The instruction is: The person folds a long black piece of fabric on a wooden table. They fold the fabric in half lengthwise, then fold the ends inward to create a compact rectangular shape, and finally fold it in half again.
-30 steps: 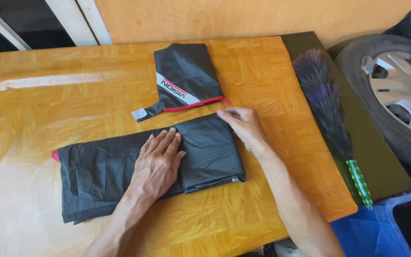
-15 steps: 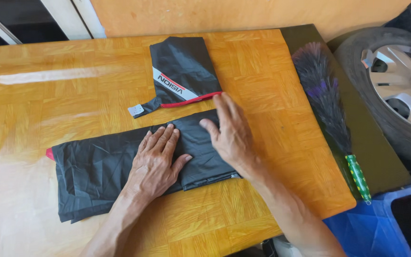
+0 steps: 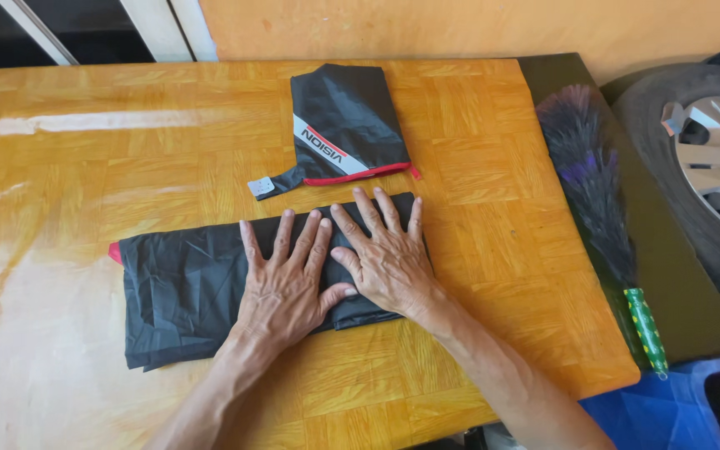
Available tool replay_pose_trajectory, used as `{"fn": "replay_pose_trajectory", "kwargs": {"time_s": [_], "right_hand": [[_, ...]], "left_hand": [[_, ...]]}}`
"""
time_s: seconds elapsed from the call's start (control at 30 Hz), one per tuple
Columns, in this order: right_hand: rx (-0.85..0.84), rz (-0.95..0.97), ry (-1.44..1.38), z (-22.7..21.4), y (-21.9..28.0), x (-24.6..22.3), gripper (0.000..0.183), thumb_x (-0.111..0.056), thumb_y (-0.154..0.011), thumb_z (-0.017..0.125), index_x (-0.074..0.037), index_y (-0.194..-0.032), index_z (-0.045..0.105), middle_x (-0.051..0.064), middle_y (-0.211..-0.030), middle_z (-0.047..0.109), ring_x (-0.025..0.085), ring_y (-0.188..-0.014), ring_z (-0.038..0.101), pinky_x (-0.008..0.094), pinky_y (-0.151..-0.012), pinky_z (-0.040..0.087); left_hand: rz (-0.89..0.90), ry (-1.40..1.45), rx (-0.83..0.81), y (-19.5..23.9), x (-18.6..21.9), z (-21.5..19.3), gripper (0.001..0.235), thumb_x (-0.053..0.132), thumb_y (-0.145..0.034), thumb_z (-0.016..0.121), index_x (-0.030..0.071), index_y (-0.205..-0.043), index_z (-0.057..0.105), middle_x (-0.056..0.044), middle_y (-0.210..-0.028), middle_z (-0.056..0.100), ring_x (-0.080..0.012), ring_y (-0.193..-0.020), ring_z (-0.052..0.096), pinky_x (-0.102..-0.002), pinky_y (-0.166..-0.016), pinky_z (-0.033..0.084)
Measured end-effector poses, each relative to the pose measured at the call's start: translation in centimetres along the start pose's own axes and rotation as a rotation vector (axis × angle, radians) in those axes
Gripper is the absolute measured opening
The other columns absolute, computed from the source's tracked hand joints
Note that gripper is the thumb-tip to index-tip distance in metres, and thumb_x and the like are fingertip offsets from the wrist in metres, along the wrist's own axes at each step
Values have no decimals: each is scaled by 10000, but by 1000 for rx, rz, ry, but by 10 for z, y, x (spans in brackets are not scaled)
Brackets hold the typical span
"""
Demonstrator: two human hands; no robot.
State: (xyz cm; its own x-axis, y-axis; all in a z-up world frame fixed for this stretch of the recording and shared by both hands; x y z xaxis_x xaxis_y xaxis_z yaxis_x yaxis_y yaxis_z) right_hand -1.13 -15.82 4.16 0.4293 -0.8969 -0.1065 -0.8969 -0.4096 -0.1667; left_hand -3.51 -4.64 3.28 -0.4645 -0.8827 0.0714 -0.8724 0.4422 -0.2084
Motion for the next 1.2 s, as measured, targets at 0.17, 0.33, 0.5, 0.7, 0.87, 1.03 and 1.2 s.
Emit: {"fn": "replay_pose_trajectory", "kwargs": {"time_s": [0.17,0.33,0.5,0.7,0.87,1.03,1.2], "right_hand": [[-39,-8,0,2,-1,0,624,-526,-1052,410,-272,-1616,329,147,-1659,277,429,-1522,204,810,-1111,87],[-71,-3,-7,2,1,-1,633,-525,-1048,401,-250,-1614,331,153,-1662,264,433,-1524,191,806,-1114,93],[-69,-16,-5,2,0,-1,676,-582,-1030,411,-235,-1606,343,165,-1658,264,440,-1526,189,817,-1106,94],[-43,-18,6,0,1,-3,692,-588,-1029,421,-210,-1604,348,175,-1665,245,442,-1527,178,806,-1117,82],[-26,-35,4,-2,2,-4,700,-586,-1026,436,-183,-1594,364,197,-1659,247,450,-1527,187,772,-1147,92],[-48,-33,3,2,0,-2,727,-622,-1009,446,-207,-1599,358,184,-1662,243,445,-1530,184,774,-1140,96],[-86,-14,3,5,0,0,758,-665,-984,454,-263,-1614,326,156,-1670,225,438,-1531,166,830,-1091,89]], "left_hand": [[-18,9,-123,1,-1,0,1129,938,-841,344,135,-1627,238,-67,-1680,272,-376,-1537,198,-793,-1145,26],[-19,23,-171,2,-1,2,1165,977,-793,351,194,-1641,191,-37,-1686,243,-372,-1538,174,-824,-1119,5],[-23,9,-219,0,-1,4,1299,1040,-699,411,185,-1644,159,-34,-1698,206,-359,-1544,152,-828,-1119,15],[-11,30,-258,-1,2,-6,1446,1097,-575,485,205,-1648,106,1,-1716,124,-381,-1544,100,-853,-1092,26],[-17,79,-292,-1,0,2,1219,999,-772,352,175,-1645,143,-22,-1703,183,-382,-1552,105,-850,-1094,23],[-30,76,-260,-1,1,0,1212,988,-781,379,158,-1639,169,-33,-1693,214,-384,-1549,124,-840,-1100,18],[-26,64,-217,0,1,1,1204,979,-795,377,153,-1642,157,-35,-1695,211,-382,-1545,134,-831,-1107,-10]]}}
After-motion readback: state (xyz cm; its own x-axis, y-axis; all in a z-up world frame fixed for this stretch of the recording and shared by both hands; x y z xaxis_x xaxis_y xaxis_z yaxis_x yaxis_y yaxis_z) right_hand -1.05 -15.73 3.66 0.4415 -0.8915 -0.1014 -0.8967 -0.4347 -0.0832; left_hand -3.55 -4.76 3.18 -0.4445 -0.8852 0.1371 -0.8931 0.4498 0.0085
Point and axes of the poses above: each hand's wrist, its own y-axis away from the middle knuckle, its own z-axis out of the palm, x = y × z, the point moved 9 cm from there along -y, towards the middle knuckle
